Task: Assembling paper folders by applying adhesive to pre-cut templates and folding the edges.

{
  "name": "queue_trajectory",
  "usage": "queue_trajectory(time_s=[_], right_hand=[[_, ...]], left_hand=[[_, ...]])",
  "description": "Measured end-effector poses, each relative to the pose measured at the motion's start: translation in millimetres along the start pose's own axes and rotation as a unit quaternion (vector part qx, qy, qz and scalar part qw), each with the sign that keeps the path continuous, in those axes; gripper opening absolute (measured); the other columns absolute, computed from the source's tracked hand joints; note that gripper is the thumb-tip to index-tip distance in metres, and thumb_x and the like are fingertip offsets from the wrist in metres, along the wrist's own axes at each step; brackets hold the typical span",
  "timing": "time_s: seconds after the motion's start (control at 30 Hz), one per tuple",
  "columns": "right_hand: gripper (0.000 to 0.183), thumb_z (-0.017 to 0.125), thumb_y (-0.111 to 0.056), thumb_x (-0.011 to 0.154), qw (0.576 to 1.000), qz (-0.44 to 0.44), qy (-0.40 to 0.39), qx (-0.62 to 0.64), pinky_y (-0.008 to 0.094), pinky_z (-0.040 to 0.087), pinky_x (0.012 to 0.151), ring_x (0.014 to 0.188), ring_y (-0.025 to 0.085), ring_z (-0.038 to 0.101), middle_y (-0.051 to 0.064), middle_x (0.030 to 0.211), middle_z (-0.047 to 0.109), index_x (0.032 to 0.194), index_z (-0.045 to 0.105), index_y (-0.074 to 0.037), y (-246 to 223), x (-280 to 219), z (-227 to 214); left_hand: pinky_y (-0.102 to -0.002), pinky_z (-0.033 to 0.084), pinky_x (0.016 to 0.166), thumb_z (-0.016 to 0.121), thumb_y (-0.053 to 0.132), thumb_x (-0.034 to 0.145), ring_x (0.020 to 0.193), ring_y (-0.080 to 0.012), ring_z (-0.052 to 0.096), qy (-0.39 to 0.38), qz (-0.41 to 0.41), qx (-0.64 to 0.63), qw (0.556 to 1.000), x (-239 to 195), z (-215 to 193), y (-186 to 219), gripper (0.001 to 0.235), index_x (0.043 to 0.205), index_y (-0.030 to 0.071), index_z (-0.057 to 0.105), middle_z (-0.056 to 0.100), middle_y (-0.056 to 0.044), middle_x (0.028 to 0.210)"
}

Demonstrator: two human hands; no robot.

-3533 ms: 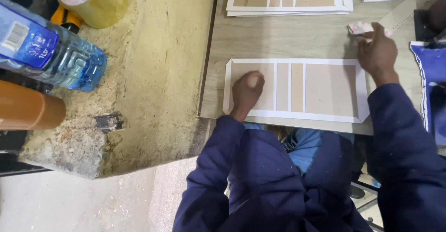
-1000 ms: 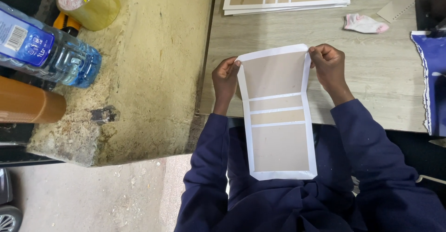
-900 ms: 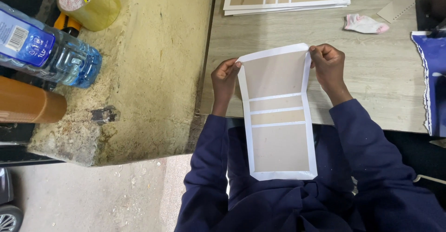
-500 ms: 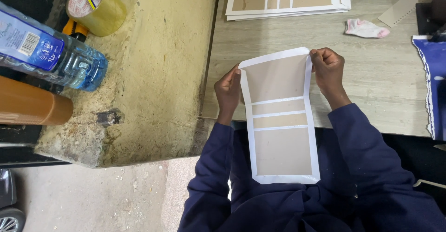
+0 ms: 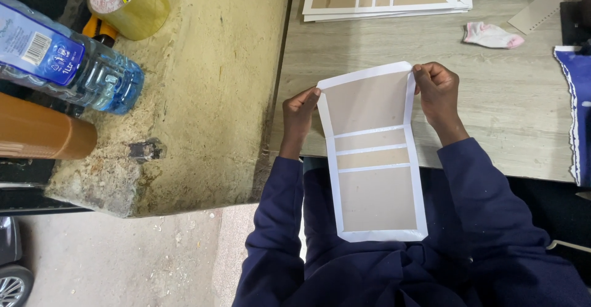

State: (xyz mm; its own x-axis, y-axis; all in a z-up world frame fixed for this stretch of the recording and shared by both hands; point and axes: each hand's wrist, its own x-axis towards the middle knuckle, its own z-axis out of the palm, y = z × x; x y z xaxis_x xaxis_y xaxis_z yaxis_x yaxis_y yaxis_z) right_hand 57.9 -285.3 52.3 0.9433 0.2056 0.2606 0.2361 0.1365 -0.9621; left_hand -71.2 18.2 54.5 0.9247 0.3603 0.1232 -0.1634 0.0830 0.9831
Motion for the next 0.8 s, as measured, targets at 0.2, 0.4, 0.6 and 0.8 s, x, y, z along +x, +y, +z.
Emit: queue_trajectory(time_s=[0.2, 0.4, 0.6, 0.8], right_hand=[[0.028, 0.07, -0.02, 0.121, 1.0, 0.023, 0.003, 0.02, 0.025, 0.057, 0.073, 0.072, 0.01, 0.063, 0.003, 0.07, 0.058, 0.098, 0.07, -0.005, 15, 3, -9], [0.025, 0.069, -0.018, 0.12, 0.999, 0.038, 0.007, 0.029, 0.025, 0.058, 0.073, 0.076, 0.01, 0.063, 0.003, 0.074, 0.057, 0.1, 0.07, -0.004, 12, 3, -7], [0.018, 0.061, -0.011, 0.122, 0.994, 0.074, -0.074, 0.015, 0.03, 0.062, 0.08, 0.085, 0.016, 0.069, 0.011, 0.091, 0.066, 0.119, 0.071, 0.002, 37, 19, -29], [0.017, 0.063, -0.009, 0.118, 0.933, 0.139, -0.244, -0.224, 0.028, 0.052, 0.084, 0.088, 0.014, 0.064, 0.005, 0.096, 0.076, 0.122, 0.079, -0.007, -45, 65, -52]], left_hand=[[-0.05, 0.059, 0.102, 0.073, 0.038, 0.11, 0.117, -0.0288, 0.073, -0.047, -0.018, -0.008, 0.999, 6, -4, -3, 0.042, 0.138, 0.007, 0.076, 0.079, -0.019, 0.123], [-0.05, 0.058, 0.102, 0.071, 0.039, 0.11, 0.116, -0.031, 0.073, -0.043, -0.059, -0.066, 0.995, 4, -9, -8, 0.044, 0.139, 0.006, 0.074, 0.077, -0.019, 0.125], [-0.043, 0.063, 0.089, 0.069, 0.041, 0.112, 0.104, -0.0223, 0.073, -0.088, -0.033, 0.023, 0.995, 11, -4, 28, 0.042, 0.135, 0.007, 0.077, 0.079, -0.015, 0.112], [-0.03, 0.07, 0.072, 0.066, 0.042, 0.102, 0.096, -0.0159, 0.08, -0.19, -0.041, 0.178, 0.965, 58, -2, 42, 0.042, 0.125, 0.009, 0.08, 0.085, -0.009, 0.113]])
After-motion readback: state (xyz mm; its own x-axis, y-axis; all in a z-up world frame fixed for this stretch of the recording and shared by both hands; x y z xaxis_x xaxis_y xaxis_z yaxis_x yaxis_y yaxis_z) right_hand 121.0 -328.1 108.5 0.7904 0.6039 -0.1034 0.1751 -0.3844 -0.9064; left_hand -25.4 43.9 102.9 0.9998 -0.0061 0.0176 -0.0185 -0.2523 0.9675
